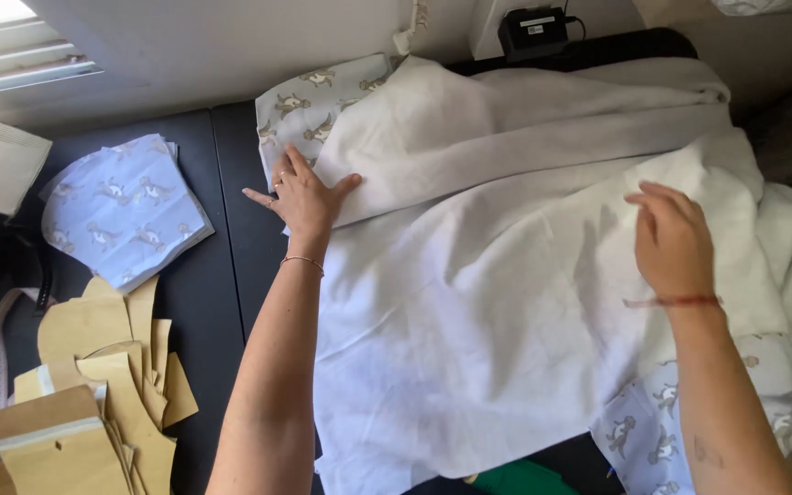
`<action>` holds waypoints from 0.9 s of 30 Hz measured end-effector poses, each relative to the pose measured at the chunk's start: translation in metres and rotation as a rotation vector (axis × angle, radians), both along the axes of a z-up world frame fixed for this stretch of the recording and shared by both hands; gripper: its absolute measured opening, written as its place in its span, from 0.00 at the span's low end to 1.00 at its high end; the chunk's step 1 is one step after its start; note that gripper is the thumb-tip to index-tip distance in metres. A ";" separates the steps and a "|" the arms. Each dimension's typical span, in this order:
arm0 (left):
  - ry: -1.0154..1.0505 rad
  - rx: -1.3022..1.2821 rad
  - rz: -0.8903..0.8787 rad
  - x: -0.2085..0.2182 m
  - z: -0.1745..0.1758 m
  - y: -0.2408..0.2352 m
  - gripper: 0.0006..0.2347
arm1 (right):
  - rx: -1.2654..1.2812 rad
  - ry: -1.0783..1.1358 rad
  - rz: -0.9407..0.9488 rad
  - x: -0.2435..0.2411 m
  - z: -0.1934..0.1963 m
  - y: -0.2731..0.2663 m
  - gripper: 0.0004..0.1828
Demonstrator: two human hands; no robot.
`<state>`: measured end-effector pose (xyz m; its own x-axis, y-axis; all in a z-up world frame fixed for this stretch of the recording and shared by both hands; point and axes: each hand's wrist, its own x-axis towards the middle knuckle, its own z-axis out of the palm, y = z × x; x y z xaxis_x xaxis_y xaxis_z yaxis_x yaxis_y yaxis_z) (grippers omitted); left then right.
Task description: Tracing patterns onto fabric and cutting them out using an electric rotary cutter
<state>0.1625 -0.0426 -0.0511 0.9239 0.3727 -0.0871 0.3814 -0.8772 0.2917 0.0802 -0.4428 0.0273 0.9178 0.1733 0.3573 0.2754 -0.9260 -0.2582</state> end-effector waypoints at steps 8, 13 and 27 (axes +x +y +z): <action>-0.105 0.269 0.184 0.041 -0.051 0.024 0.36 | -0.319 0.748 -0.354 0.132 -0.056 0.011 0.32; -0.360 0.012 -0.089 0.038 -0.025 0.055 0.13 | -0.575 0.381 -0.192 0.165 -0.104 -0.030 0.18; -0.680 -0.058 0.223 0.006 0.000 0.016 0.20 | 0.042 -0.131 0.127 0.071 -0.053 0.011 0.12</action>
<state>0.1682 -0.0268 -0.0512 0.6831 0.5714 0.4549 0.2673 -0.7752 0.5724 0.1507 -0.4320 -0.0255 0.8348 0.2671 0.4813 0.4229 -0.8710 -0.2501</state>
